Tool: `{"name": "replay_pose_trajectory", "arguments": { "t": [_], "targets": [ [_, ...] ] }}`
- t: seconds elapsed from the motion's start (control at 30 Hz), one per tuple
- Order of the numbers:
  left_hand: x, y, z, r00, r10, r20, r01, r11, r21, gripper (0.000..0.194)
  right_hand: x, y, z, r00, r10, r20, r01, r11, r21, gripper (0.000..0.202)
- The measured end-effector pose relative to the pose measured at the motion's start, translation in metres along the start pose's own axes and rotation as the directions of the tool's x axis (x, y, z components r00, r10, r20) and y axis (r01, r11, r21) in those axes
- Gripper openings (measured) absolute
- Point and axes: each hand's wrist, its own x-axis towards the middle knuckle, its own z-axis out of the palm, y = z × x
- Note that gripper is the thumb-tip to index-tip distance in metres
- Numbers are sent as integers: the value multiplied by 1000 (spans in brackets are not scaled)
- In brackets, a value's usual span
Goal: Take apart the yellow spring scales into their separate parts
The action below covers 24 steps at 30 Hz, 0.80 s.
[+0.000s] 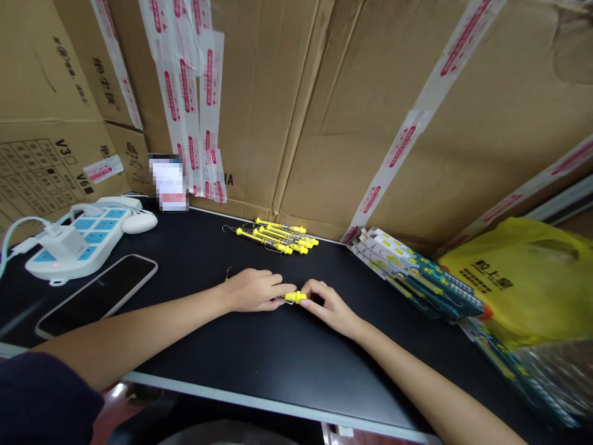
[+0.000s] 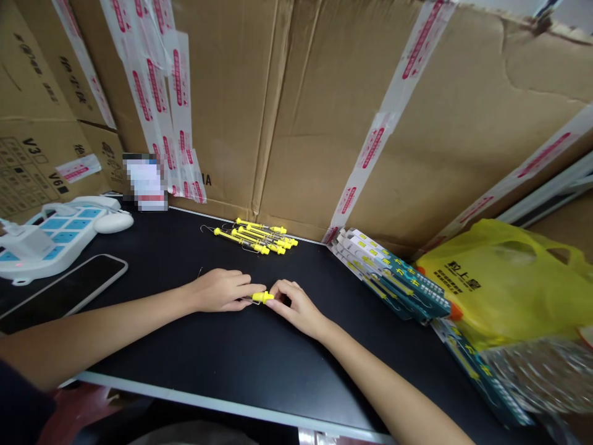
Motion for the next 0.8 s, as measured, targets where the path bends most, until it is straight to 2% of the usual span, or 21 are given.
{"name": "replay_pose_trajectory", "arguments": {
  "t": [0.17,0.53,0.8],
  "targets": [
    [-1,-1,2,999,15,-34,-14,1000,26,33,0,-1,-1,999,-15,39,20,991,-129,31],
    [-2,-4,2,999,13,30,-14,1000,28,32,-1,1,1,999,-36,-1,36,996,-76,19],
    [-1,-3,1,1000,12,17,-12,1000,16,31,-1,-1,-1,999,-42,23,45,987,-155,21]
  ]
}}
